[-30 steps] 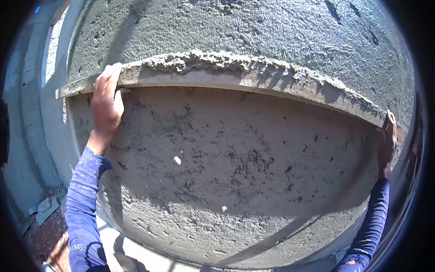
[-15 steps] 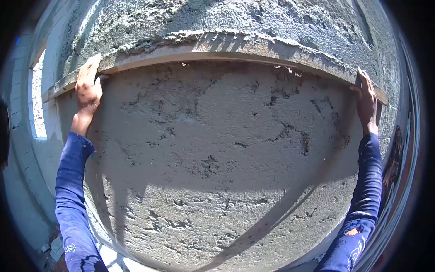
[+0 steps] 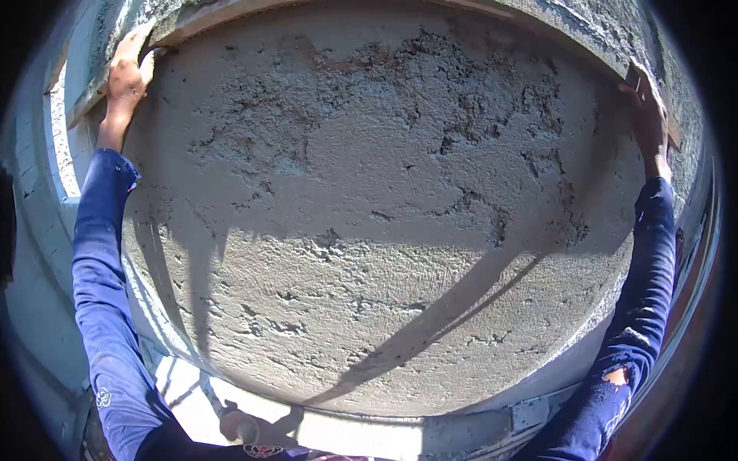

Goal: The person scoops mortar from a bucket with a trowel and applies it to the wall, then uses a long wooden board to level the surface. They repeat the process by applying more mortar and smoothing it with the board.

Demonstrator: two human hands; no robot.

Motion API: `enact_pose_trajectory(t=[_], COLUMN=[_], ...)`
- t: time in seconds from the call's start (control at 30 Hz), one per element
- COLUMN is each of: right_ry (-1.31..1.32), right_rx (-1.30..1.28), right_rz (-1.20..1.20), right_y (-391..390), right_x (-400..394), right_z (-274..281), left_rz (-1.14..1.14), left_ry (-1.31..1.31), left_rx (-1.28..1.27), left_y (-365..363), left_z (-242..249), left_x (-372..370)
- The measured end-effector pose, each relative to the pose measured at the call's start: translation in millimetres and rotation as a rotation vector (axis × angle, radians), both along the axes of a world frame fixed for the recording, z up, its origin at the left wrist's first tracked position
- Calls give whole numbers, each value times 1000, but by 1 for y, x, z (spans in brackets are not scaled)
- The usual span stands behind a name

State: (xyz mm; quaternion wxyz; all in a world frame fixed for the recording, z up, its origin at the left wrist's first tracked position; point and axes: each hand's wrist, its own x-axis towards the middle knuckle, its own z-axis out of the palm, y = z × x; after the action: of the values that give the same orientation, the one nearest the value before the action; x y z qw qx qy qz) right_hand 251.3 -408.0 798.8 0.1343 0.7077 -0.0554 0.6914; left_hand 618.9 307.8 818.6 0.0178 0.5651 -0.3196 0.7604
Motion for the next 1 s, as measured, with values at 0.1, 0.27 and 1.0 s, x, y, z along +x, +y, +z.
enact_pose_trajectory(t=[0.1,0.27,1.0], right_ry=[86,99,555], right_rx=[89,-96,426], right_rz=[-58,-217,-101], right_y=[38,73,276], right_x=[-8,-18,-99], right_z=[-64,-180,-532], left_rz=[-29,58,-1719], left_ry=[91,317,1480], left_rx=[-60,-166,-1099], left_y=[-9,-13,144], left_z=[-81,-228,-444], left_x=[-18,-53,-151])
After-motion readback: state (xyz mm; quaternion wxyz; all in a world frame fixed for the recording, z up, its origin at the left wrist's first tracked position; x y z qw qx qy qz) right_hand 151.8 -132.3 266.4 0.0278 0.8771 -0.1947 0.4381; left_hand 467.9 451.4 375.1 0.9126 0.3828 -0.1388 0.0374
